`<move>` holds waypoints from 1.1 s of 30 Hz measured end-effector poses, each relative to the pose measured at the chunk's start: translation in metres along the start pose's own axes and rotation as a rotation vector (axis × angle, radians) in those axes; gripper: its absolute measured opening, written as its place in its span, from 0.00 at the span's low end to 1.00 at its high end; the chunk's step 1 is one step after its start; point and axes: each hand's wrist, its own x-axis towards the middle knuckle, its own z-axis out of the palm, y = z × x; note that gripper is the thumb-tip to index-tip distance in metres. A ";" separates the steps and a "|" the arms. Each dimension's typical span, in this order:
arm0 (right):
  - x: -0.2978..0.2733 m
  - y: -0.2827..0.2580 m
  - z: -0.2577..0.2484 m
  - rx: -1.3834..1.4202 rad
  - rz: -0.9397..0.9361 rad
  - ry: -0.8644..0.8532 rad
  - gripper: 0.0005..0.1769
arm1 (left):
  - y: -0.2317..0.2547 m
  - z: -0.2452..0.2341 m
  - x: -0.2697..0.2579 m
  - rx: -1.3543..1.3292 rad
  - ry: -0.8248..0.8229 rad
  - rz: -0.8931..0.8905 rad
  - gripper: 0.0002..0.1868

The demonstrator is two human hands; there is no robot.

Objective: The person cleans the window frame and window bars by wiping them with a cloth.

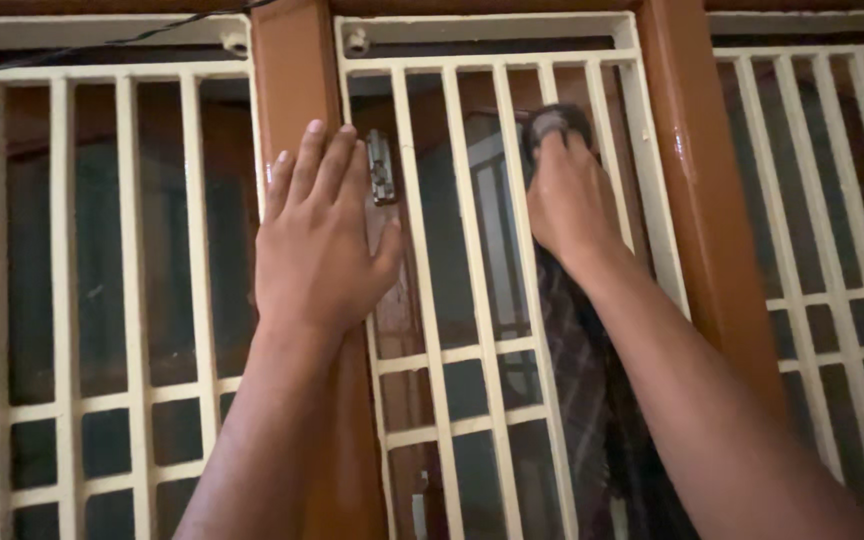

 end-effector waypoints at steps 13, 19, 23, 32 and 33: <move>0.044 0.004 0.003 0.104 0.026 0.062 0.14 | -0.002 0.001 0.000 0.013 0.007 0.005 0.37; 0.021 -0.004 -0.007 0.100 -0.045 0.118 0.15 | 0.001 0.002 0.001 0.005 0.032 -0.003 0.38; 0.010 -0.014 -0.017 0.044 0.049 -0.089 0.21 | 0.001 0.001 0.000 -0.002 0.001 -0.020 0.38; -0.045 -0.047 -0.047 -0.032 -0.346 0.082 0.12 | 0.000 0.004 -0.001 0.006 0.005 -0.004 0.39; -0.051 -0.050 -0.053 -0.032 -0.349 0.081 0.12 | -0.001 0.004 -0.001 0.001 0.016 0.001 0.39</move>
